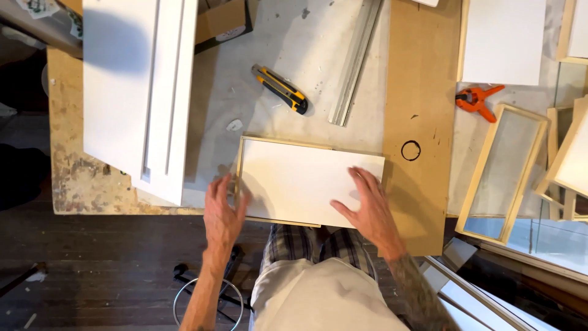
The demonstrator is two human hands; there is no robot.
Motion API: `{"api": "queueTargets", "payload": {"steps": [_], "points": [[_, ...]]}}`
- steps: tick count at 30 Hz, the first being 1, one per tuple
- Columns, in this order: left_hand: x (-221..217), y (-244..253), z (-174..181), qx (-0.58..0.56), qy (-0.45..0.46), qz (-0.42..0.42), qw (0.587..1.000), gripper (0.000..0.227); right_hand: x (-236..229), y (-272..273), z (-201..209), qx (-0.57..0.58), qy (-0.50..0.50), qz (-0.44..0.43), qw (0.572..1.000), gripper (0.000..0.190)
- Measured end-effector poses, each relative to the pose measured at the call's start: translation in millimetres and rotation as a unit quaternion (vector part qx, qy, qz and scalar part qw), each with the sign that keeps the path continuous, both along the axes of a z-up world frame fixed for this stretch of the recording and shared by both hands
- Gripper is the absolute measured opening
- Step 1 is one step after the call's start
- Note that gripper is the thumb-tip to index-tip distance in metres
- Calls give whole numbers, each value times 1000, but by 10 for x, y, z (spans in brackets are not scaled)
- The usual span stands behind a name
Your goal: Assembling wooden frames by fitting white panels into them, measuring and cutting components using a utility knife and ruler.
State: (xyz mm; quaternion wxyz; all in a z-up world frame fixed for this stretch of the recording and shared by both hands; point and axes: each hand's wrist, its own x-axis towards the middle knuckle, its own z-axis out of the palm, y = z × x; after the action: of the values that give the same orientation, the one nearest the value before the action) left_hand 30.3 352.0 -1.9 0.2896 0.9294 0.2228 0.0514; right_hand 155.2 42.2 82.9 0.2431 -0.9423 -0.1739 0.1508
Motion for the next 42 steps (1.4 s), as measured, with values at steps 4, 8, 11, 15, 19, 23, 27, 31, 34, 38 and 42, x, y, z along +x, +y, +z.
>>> {"api": "queueTargets", "payload": {"steps": [4,8,11,15,19,23,27,31,34,38,42], "points": [[-283,-212,165,13,11,-76,997,104,487,246,-419,-16,-40,92,995,64],[-338,-224,51,52,53,-105,992,100,682,344,-864,-48,-17,134,990,46],[-327,-150,-8,81,17,-103,991,95,744,401,-712,-19,-19,145,989,41],[-328,-109,-59,64,9,-118,991,95,875,377,-672,25,76,85,993,32],[-361,-93,-159,46,-13,-114,992,97,916,441,-544,22,73,89,993,30],[-342,-123,-18,-29,6,-91,995,95,910,442,-325,45,82,89,992,28],[-307,-277,71,-67,16,-81,994,98,948,300,-109,21,58,109,992,28],[-49,-754,70,-74,-63,-117,988,97,982,-240,45,-7,23,84,996,27],[202,-1238,78,-82,-99,-139,982,98,1069,-794,78,-1,16,34,999,28],[433,-1856,44,-92,-105,-155,978,96,1207,-1405,76,-14,-16,33,999,25],[427,-2119,-32,-106,-118,-140,977,96,1332,-1618,12,-13,-14,49,999,23]]}}
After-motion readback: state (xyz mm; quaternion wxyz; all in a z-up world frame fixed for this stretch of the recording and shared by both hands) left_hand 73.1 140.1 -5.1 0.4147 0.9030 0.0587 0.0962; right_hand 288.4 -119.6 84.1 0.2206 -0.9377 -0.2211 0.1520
